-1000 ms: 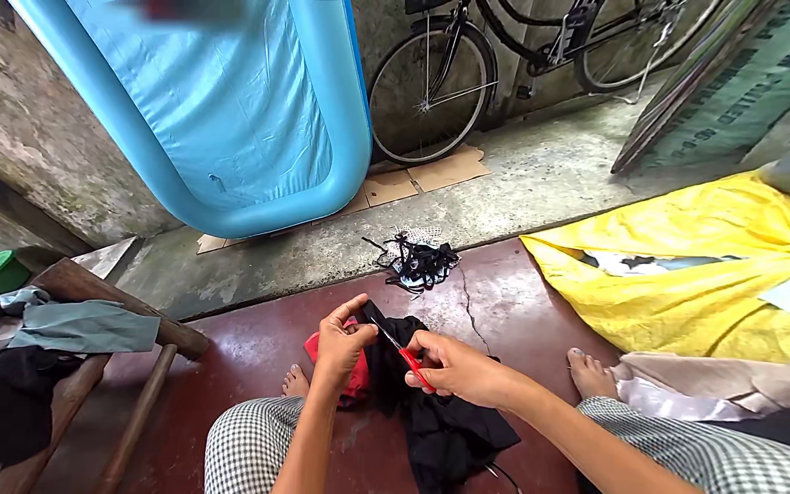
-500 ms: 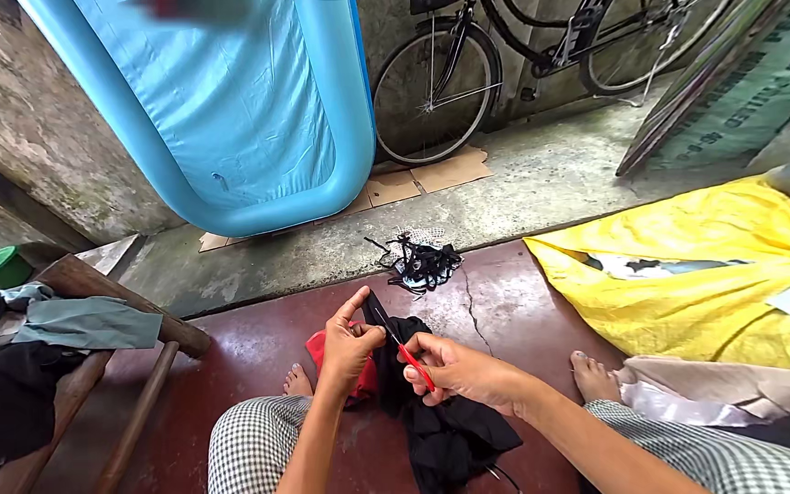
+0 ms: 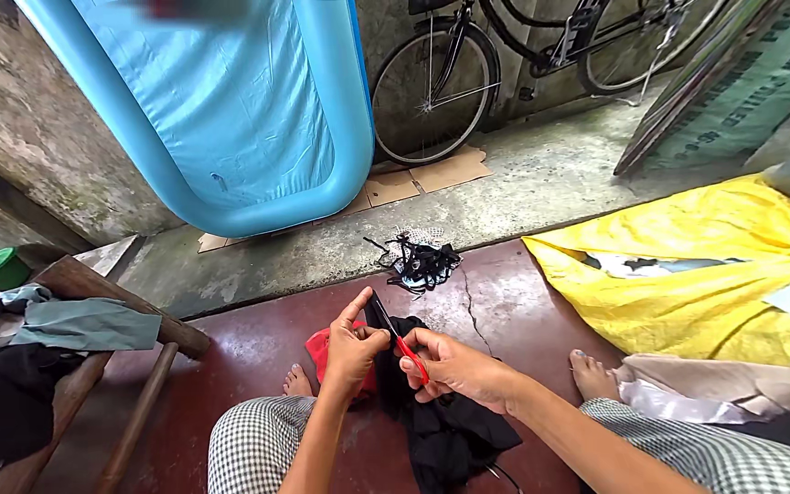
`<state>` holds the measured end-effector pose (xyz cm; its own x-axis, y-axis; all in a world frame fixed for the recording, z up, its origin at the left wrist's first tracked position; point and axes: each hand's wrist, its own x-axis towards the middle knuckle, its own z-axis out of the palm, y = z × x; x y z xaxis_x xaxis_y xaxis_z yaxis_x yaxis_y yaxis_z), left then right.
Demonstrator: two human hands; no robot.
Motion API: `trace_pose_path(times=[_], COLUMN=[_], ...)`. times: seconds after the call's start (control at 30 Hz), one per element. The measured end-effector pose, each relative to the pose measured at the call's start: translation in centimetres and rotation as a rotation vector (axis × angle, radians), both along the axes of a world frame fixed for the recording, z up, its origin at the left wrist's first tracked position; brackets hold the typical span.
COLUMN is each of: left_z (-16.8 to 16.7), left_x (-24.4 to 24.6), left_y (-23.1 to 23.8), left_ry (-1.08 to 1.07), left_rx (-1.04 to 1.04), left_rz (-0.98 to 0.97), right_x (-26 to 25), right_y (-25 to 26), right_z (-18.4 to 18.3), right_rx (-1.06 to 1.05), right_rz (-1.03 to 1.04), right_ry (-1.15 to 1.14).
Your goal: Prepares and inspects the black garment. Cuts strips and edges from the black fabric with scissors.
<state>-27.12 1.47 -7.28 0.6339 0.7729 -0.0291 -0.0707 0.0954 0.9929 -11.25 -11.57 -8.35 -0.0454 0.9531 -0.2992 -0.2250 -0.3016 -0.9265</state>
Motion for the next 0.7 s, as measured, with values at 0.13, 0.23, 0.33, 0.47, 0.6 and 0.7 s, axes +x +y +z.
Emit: trace_pose_path(times=[0.13,0.23,0.33,0.47,0.6,0.7], left_z=[-0.14,-0.21,-0.33,-0.59,-0.63,-0.46], left_x=[0.2,0.19,0.19,0.35,0.3,0.3], left_y=[-0.59,-0.42,-0.49,-0.49,-0.09,-0.13], left_ry=[-0.002,0.002,-0.006,-0.009,0.01,0.02], left_rx=[0.014,0.011,0.008,0.015,-0.048,-0.114], left_rz=[-0.051,-0.052,-0.027,-0.071,-0.142,-0.198], right_x=[0.47,0.12,0.12,0.4,0.27,0.14], right_y=[0.12,0.18,0.23,0.23,0.1,0.03], right_z=[-0.05,0.37,0.42,0.15,0.15,-0.01], right_rx=[-0.013,-0.009,-0.011,-0.015,-0.027,-0.032], right_rz=[0.018,-0.047,-0.053,-0.01,-0.014,-0.015], right_ry=[0.014,0.011,0.022,0.046,0.06,0.062])
